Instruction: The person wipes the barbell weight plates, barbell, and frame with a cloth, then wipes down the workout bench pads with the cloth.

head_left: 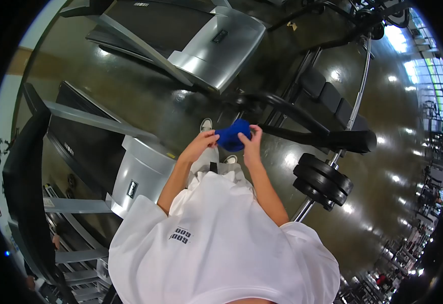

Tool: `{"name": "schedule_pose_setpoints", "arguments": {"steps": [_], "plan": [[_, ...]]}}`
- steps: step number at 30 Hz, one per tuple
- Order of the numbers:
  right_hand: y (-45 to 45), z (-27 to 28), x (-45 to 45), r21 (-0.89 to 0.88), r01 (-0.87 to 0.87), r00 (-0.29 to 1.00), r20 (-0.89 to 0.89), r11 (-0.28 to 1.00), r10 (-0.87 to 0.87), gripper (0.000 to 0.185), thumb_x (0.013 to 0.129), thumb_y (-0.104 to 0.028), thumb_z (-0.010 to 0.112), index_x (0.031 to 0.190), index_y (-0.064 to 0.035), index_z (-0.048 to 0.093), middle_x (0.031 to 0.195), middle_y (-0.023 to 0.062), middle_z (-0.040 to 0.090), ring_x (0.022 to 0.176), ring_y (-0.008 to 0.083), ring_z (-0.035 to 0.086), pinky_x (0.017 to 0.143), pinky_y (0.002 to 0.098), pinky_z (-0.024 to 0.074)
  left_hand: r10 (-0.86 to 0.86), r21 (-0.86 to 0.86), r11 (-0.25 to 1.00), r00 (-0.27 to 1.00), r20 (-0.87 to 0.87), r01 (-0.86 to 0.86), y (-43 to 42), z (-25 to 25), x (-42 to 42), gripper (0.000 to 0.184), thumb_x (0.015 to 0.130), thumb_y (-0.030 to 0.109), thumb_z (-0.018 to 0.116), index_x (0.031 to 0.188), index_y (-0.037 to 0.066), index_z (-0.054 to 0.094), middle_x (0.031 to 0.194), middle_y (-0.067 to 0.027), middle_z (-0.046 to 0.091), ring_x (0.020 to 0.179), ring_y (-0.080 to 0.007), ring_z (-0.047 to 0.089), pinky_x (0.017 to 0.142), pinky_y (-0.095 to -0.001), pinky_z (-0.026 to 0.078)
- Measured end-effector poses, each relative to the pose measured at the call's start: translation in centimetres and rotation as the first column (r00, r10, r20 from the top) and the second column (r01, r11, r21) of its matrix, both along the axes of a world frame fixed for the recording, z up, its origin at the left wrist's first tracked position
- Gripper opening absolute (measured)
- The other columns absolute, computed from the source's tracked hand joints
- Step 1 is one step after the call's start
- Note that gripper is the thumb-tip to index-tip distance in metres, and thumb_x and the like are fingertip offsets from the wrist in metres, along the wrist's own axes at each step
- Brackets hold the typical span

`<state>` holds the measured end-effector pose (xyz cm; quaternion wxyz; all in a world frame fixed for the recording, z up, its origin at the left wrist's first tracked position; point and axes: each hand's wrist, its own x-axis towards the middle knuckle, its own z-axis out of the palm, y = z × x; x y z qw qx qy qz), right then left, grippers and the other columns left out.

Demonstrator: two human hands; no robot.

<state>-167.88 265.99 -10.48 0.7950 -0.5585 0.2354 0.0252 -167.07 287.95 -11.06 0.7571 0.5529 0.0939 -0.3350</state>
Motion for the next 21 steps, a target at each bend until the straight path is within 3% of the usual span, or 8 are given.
{"name": "schedule_pose_setpoints", "arguments": {"steps": [1, 4, 7, 13, 15, 17, 19, 21], "plan": [[-0.4, 0.9, 0.9, 0.132, 0.093, 0.993, -0.079, 0.987, -0.083, 0.049, 0.088, 0.002, 0.076, 0.129, -0.0091, 0.052, 0.101, 0.0000, 0.062, 0.095, 0.0123, 0.061, 0.093, 0.0278, 0.0492, -0.010, -0.001, 1.000, 1.000, -0.012, 0.010, -0.3, -0.1, 1.0, 0.017, 0.102, 0.024, 0.064, 0.097, 0.009, 0.068, 0.086, 0.0044, 0.063, 0.081, -0.0049, 0.056, 0.077, -0.0205, 0.043], [-4.3, -2.6, 2.2, -0.161, -0.098, 0.990, -0.121, 0.982, 0.079, 0.035, 0.087, 0.003, 0.078, 0.116, -0.0082, 0.063, 0.085, -0.0043, 0.051, 0.079, 0.0064, 0.048, 0.077, 0.0224, 0.0440, 0.337, -0.131, 0.936, 0.940, 0.048, -0.328, 0.3, -3.5, 5.2, 0.013, 0.096, 0.014, 0.059, 0.106, 0.008, 0.066, 0.091, 0.0038, 0.064, 0.078, -0.0073, 0.056, 0.078, -0.0225, 0.047], [-6.3, -1.9, 3.4, -0.377, -0.194, 0.972, -0.196, 0.906, 0.127, 0.028, 0.091, -0.003, 0.077, 0.116, -0.0076, 0.064, 0.082, -0.0052, 0.051, 0.078, 0.0062, 0.049, 0.075, 0.0223, 0.0420, 0.170, -0.296, 0.939, 0.984, -0.045, -0.175, 1.7, 1.4, 9.6, 0.015, 0.096, 0.013, 0.059, 0.109, 0.008, 0.065, 0.091, 0.0028, 0.063, 0.074, -0.0084, 0.057, 0.069, -0.0250, 0.050], [-5.2, 1.0, 5.8, -0.497, -0.221, 0.972, -0.180, 0.839, 0.149, 0.027, 0.094, -0.020, 0.078, 0.112, -0.0038, 0.068, 0.088, 0.0010, 0.065, 0.085, 0.0110, 0.059, 0.078, 0.0287, 0.0479, 0.083, -0.176, 0.980, 0.995, -0.047, -0.090, -0.4, -0.8, 14.4, 0.001, 0.101, 0.012, 0.064, 0.102, 0.012, 0.064, 0.080, 0.0030, 0.058, 0.070, -0.0088, 0.057, 0.059, -0.0253, 0.048], [-5.9, 1.3, 5.5, -0.440, -0.519, 0.849, -0.365, 0.733, 0.382, 0.024, 0.091, -0.022, 0.080, 0.103, -0.0034, 0.071, 0.091, 0.0029, 0.069, 0.089, 0.0137, 0.062, 0.084, 0.0312, 0.0495, 0.086, -0.092, 0.992, 0.995, -0.046, -0.090, -1.7, 0.3, 15.4, 0.012, 0.102, 0.017, 0.067, 0.094, 0.010, 0.063, 0.080, 0.0024, 0.058, 0.069, -0.0099, 0.057, 0.062, -0.0268, 0.050], [-5.1, 3.1, 5.5, -0.483, -0.494, 0.863, -0.374, 0.723, 0.339, 0.020, 0.088, -0.017, 0.082, 0.097, -0.0030, 0.071, 0.093, 0.0035, 0.071, 0.089, 0.0157, 0.064, 0.084, 0.0330, 0.0505, 0.158, -0.006, 0.987, 0.984, -0.080, -0.159, -2.3, -0.1, 15.9, 0.017, 0.101, 0.018, 0.070, 0.088, 0.009, 0.063, 0.081, 0.0012, 0.060, 0.070, -0.0107, 0.059, 0.068, -0.0275, 0.054], [-4.8, 3.9, 5.7, -0.759, -0.292, 0.956, -0.214, 0.581, 0.202, 0.017, 0.085, -0.010, 0.082, 0.094, -0.0031, 0.069, 0.094, 0.0047, 0.072, 0.087, 0.0164, 0.064, 0.084, 0.0346, 0.0513, 0.174, 0.020, 0.985, 0.980, -0.100, -0.173, -2.1, -2.0, 15.6, 0.018, 0.100, 0.016, 0.070, 0.086, 0.009, 0.062, 0.081, 0.0008, 0.061, 0.072, -0.0106, 0.060, 0.070, -0.0272, 0.054], [-5.1, 3.3, 5.5, -0.712, -0.224, 0.974, -0.191, 0.665, 0.123, 0.019, 0.082, -0.005, 0.082, 0.093, -0.0027, 0.067, 0.092, 0.0047, 0.070, 0.085, 0.0165, 0.062, 0.082, 0.0339, 0.0507, 0.199, 0.047, 0.980, 0.974, -0.111, -0.195, -1.1, -4.4, 15.3, 0.019, 0.099, 0.014, 0.071, 0.084, 0.009, 0.061, 0.082, 0.0003, 0.062, 0.074, -0.0105, 0.062, 0.073, -0.0269, 0.054]]}}
